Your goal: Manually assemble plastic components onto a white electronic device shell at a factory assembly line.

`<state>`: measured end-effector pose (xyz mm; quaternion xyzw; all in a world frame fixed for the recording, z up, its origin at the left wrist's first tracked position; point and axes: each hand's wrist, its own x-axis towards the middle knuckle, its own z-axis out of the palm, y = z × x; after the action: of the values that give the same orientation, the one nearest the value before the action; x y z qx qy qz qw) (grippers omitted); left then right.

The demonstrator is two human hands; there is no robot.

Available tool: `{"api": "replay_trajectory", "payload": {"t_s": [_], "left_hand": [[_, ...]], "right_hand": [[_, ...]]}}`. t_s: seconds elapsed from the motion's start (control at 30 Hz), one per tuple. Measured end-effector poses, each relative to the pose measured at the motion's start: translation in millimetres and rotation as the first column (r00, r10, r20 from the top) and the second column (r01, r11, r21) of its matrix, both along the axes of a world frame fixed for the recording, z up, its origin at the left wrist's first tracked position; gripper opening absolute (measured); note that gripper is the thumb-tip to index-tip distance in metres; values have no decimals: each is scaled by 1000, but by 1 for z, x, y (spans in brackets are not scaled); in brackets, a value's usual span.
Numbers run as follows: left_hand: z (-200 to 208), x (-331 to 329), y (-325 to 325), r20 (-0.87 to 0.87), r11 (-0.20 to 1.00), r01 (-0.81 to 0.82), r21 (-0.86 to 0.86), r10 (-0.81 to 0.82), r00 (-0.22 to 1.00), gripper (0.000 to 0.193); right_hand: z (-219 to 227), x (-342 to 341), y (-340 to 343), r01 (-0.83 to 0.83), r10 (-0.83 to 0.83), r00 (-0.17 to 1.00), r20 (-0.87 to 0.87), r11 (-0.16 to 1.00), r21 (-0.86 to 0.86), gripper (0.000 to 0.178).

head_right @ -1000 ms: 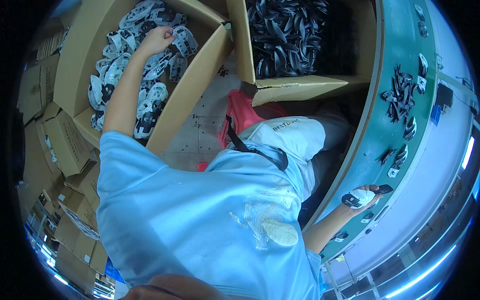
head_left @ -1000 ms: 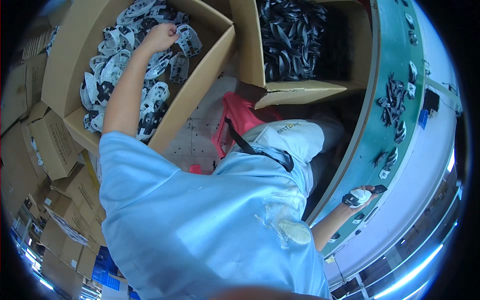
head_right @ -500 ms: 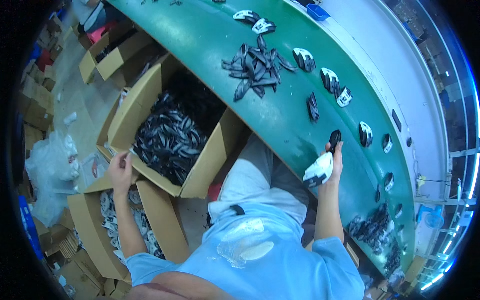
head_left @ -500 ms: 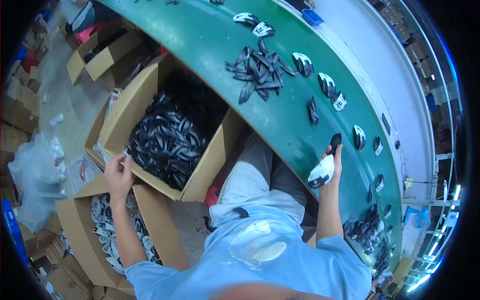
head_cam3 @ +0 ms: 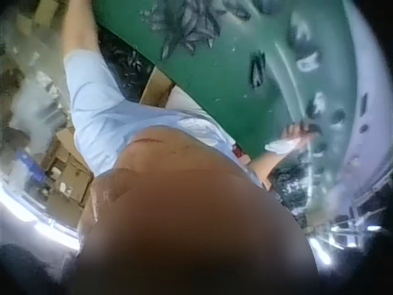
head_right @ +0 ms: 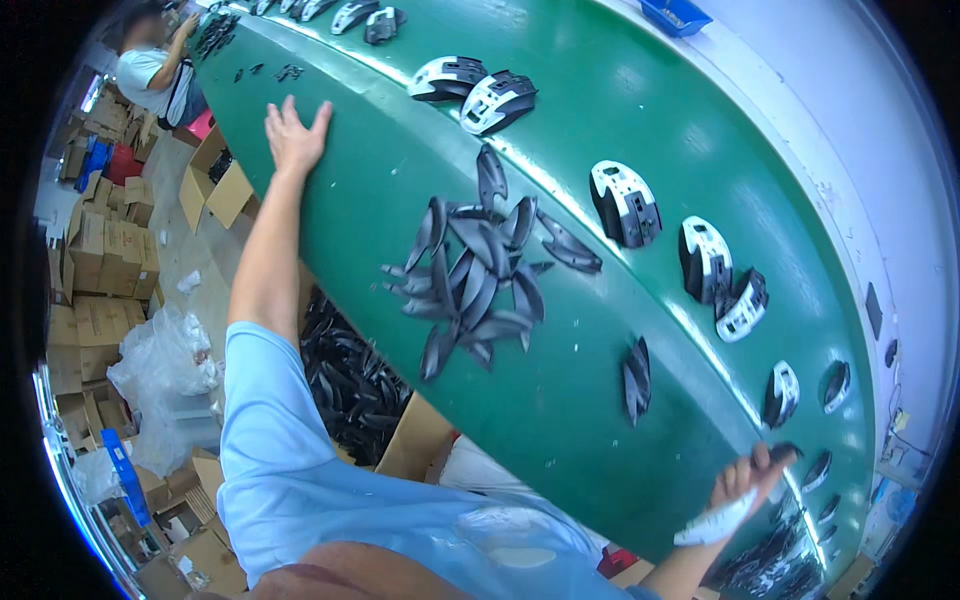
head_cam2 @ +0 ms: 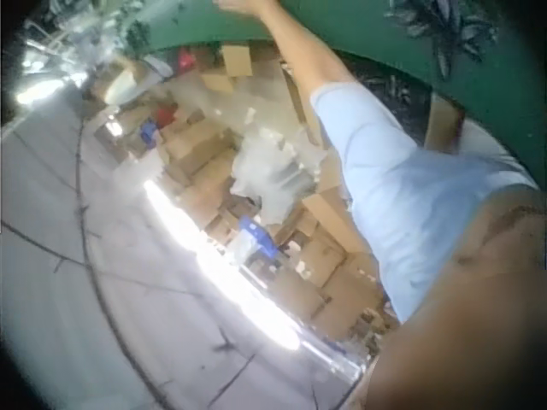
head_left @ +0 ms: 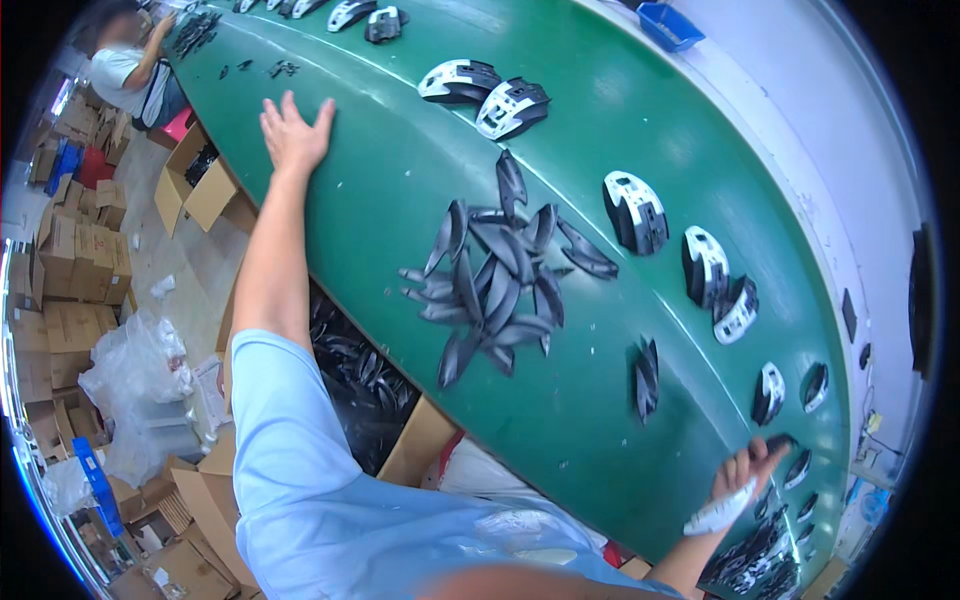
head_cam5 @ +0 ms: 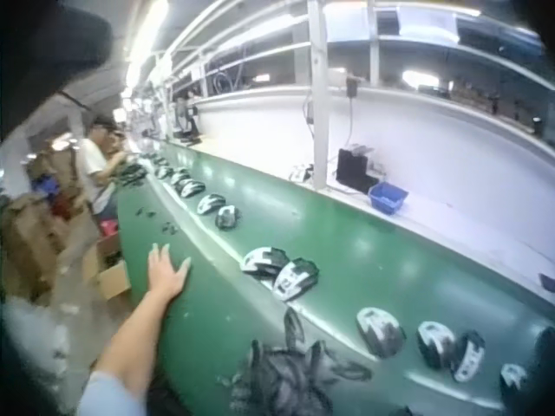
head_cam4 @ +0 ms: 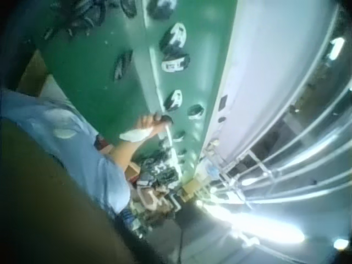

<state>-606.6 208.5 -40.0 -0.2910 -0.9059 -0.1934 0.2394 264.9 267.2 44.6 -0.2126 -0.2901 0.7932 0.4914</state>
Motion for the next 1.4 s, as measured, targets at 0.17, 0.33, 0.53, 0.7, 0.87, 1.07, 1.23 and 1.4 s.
{"api": "replay_trajectory", "payload": {"t_s": [0.17,0.33,0.53,0.7,0.87,1.07,1.23,1.4], "left_hand": [[4,-87,51,34,986,-165,7,165,986,93],[-6,-155,70,-95,967,-187,-172,173,980,93],[5,-180,40,-51,949,-142,-280,133,990,59],[-35,-132,68,75,960,-143,-242,165,983,51],[5,-70,-3,52,979,197,-57,-194,980,51],[83,206,-27,164,640,510,575,-701,695,25],[98,438,-101,197,240,766,597,-969,149,33],[73,562,-133,413,241,521,819,-877,-244,36]], "right_hand": [[20,-13,29,-87,74,993,95,986,140,45],[18,-10,40,276,-281,950,136,960,54,40],[30,-31,11,330,-279,936,215,906,-264,64],[35,-34,-27,511,-426,857,291,782,-356,60],[12,-87,-30,696,-502,574,647,715,-62,25],[-24,-67,-34,594,-573,533,623,777,207,34],[-49,-32,-30,277,-587,310,748,808,519,29],[-31,5,-46,250,-797,112,594,601,759,28]]}}
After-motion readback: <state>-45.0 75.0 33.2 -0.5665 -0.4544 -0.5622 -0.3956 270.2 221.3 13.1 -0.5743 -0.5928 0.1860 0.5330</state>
